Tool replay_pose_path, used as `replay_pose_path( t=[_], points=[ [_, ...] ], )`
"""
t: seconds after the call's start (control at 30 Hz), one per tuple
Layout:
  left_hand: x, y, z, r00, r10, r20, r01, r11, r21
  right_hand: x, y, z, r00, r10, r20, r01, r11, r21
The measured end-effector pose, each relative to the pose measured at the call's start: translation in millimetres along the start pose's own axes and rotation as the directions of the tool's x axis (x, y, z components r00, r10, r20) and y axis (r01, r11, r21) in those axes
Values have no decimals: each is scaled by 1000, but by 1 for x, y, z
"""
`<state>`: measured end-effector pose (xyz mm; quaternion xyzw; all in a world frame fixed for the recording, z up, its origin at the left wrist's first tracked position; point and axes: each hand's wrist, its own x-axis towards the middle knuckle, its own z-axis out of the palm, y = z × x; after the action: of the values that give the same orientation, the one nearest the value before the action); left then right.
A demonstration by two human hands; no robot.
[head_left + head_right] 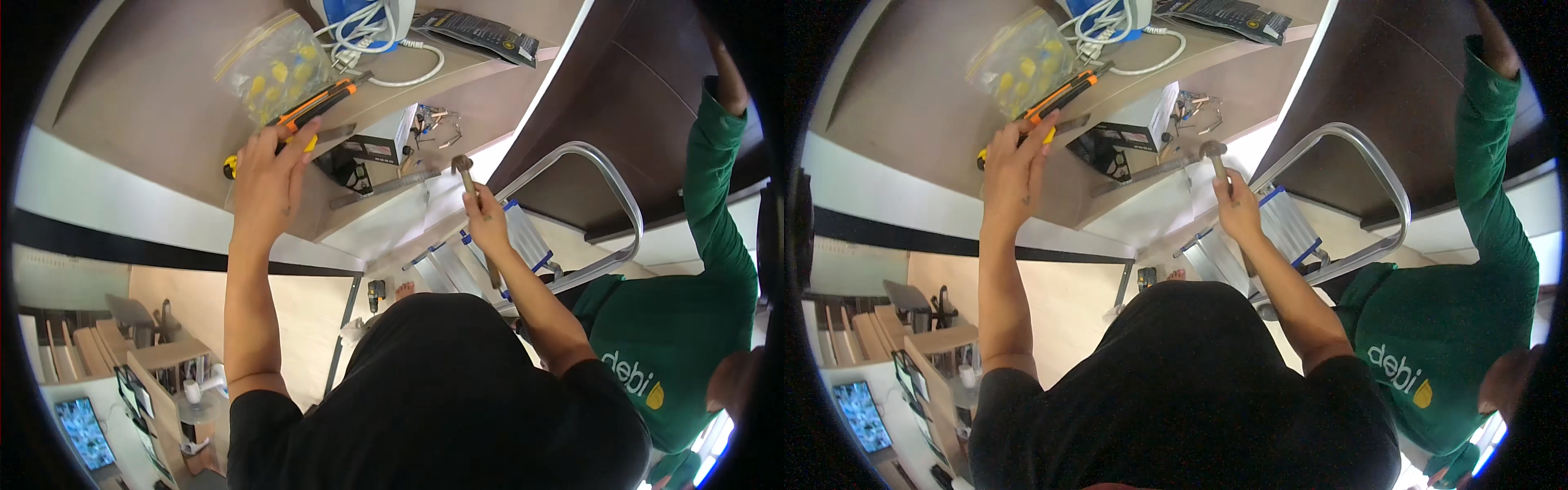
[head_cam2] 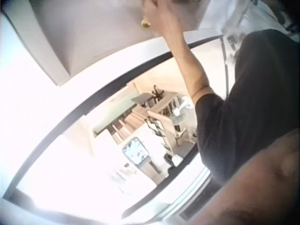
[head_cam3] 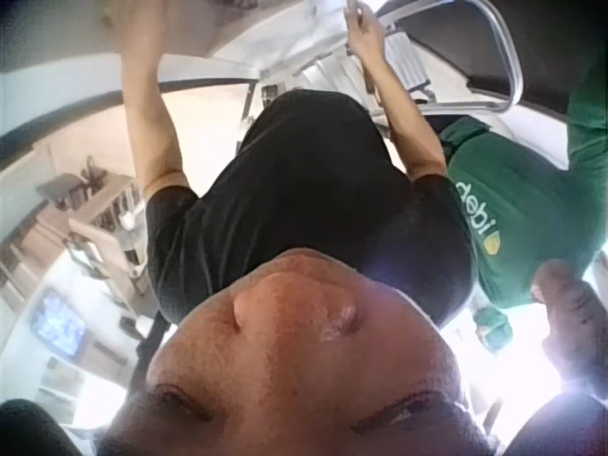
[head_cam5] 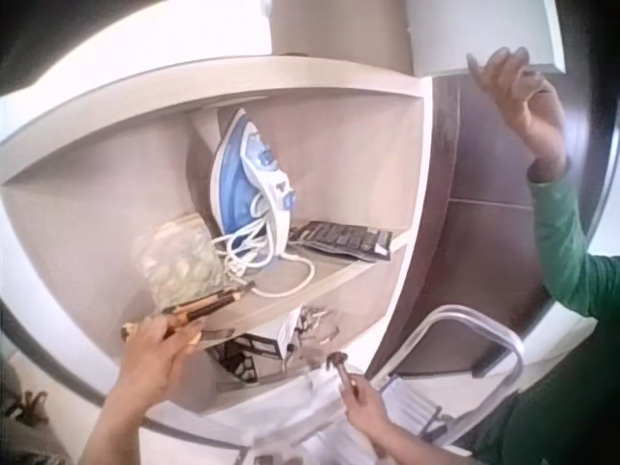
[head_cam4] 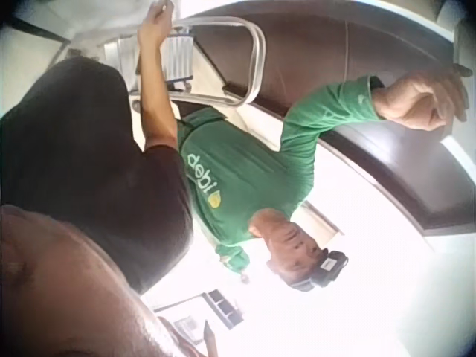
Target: The person installs a white plastic component onto a cabinet edge by hand while being assisted by another person who holds a hammer and uses a pencil to mark the position. The person then uses a utility knife to trim the plastic piece and applies a strip of white tape.
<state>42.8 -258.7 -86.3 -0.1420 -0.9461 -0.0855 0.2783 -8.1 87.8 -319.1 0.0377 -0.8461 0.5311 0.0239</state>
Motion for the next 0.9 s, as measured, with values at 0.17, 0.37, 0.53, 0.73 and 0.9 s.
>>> replay_pose_path(
  t=[0.17, 0.37, 0.53, 0.73, 0.9],
  points=[
    [-6, -6, 11, 1000, -2, 1, 2, 999, 53, 25, -25, 24, 963, 270, 5, -255, 904, 342],
    [5, -14, 22, 1000, -9, -15, 10, 999, 36, -9, 15, 11, 969, 219, -118, -180, 944, 276],
    [18, -16, 42, 998, -29, -62, 34, 997, 75, -86, 84, -9, 943, 293, -158, -286, 956, 61],
    [22, -17, 53, 996, -64, -63, 68, 996, 54, -96, 174, -15, 837, 436, -331, -492, 864, -105],
    [24, -43, 68, 940, -304, -157, 268, 939, -215, -81, 364, -12, 978, -5, -211, -188, 429, -884]
  ],
)
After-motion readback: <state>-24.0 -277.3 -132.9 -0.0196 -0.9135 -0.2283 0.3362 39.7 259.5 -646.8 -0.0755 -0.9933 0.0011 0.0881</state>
